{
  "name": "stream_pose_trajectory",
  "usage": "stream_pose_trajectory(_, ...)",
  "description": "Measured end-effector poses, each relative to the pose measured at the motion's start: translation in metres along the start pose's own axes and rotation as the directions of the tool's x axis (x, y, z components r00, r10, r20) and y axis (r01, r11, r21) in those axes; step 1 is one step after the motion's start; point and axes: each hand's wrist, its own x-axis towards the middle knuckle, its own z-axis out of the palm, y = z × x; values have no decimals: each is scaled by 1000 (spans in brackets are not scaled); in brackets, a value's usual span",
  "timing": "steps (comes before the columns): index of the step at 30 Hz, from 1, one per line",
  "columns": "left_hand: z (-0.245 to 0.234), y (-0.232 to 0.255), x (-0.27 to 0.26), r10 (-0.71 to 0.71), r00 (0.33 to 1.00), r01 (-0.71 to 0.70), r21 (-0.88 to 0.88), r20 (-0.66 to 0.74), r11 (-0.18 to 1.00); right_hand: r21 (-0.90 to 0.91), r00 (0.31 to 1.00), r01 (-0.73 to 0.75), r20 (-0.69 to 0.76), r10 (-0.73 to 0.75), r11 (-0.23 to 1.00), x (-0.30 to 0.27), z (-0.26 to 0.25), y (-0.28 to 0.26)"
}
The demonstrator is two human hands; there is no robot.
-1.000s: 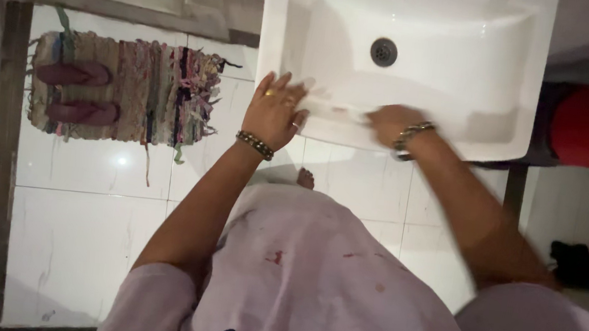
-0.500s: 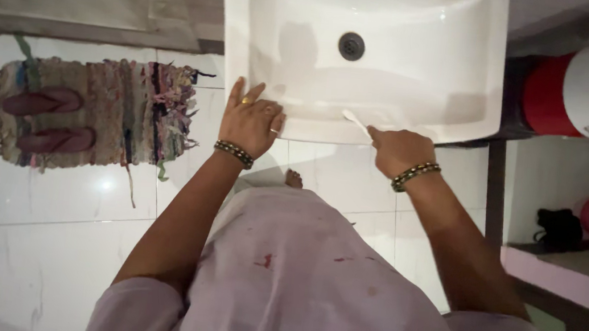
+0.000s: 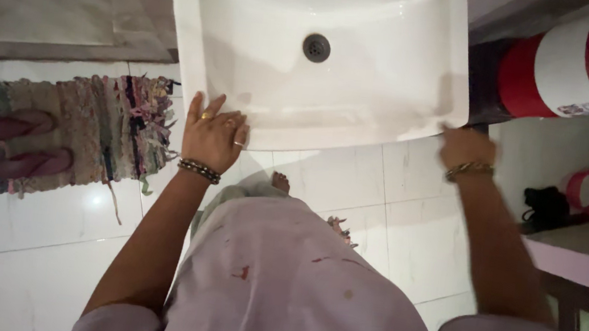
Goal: The person cleans a sink by scrubbing the basin, edges, and faucet with a toothbrush and wiping the surfaces with a cloth.
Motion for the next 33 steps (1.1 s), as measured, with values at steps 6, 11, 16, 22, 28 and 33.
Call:
stream_pose_trajectory(6, 3, 4, 0, -64, 997, 62, 58, 41, 996, 44, 980, -15, -198, 24, 999, 82, -5, 52)
stream_pose_trajectory(11, 10, 1, 10, -97, 990, 83, 130, 104, 988, -64, 965, -31, -262, 13, 997, 184, -80, 24)
stream_pose_trajectory(16, 3, 13, 2, -158, 987, 159, 73, -23, 985, -43, 898, 192, -395, -193, 980, 189, -103, 21)
stream_pose_trajectory(22, 14, 33, 14, -216, 970, 230, 149, -108, 962, -235, 949, 285, -69, -308, 929, 164, -71, 7)
stream_pose_trajectory(28, 13, 49, 29, -346, 932, 358, 128, -106, 925, -136, 868, 256, -404, -290, 957, 239, -103, -20)
stream_pose_trajectory(33, 15, 51, 27, -355, 927, 369, 113, -123, 923, -9, 861, 504, -68, -503, 864, 215, -33, -39)
